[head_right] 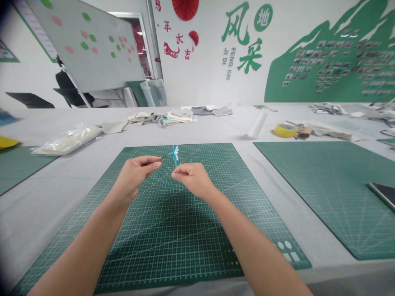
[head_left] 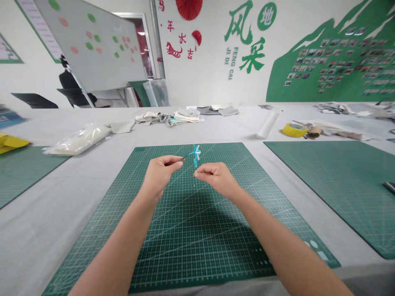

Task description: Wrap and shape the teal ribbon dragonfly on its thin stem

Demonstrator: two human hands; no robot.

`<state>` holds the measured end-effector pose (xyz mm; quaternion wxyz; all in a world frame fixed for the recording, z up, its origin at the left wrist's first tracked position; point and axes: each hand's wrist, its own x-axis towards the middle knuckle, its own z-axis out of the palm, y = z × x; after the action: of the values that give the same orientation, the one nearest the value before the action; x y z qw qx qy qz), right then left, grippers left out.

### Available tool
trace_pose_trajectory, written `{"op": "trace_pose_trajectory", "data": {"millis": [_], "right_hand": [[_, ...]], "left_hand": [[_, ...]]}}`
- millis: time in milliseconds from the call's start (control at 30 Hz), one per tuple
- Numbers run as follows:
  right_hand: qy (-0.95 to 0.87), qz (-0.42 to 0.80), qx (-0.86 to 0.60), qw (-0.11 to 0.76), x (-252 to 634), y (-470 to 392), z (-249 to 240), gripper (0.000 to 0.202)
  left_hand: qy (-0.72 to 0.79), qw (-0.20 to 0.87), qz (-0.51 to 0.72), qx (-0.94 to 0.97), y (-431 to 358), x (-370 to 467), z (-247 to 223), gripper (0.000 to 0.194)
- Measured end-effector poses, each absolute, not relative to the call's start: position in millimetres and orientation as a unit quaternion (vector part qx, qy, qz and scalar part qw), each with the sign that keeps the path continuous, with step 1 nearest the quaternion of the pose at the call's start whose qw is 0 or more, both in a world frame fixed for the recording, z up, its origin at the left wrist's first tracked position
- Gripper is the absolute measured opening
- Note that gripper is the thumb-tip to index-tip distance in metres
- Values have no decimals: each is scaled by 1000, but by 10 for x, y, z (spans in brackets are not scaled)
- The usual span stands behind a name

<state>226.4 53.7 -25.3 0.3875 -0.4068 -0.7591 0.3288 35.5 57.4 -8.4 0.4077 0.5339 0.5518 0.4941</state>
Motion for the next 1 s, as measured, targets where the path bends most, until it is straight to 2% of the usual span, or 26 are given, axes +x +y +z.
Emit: {"op": "trace_pose_trajectory", "data": {"millis": [133, 233, 433, 1000], "right_hand": [[-788, 247, -383, 414, 2247, 471, -241, 19], [-800, 185, -370, 435, 2255, 444, -243, 22], [-797, 102, -363, 472, 2276, 418, -222, 22], [-767, 176, -392, 477, 2310, 523, -242, 18]], "left_hand": [[553, 385, 483, 559, 592, 335, -119, 23], [555, 324, 457, 615, 583, 341, -123, 19], [529, 211, 328, 754, 502, 397, -93, 16], [439, 308, 263, 802, 433, 407, 8, 15]]}}
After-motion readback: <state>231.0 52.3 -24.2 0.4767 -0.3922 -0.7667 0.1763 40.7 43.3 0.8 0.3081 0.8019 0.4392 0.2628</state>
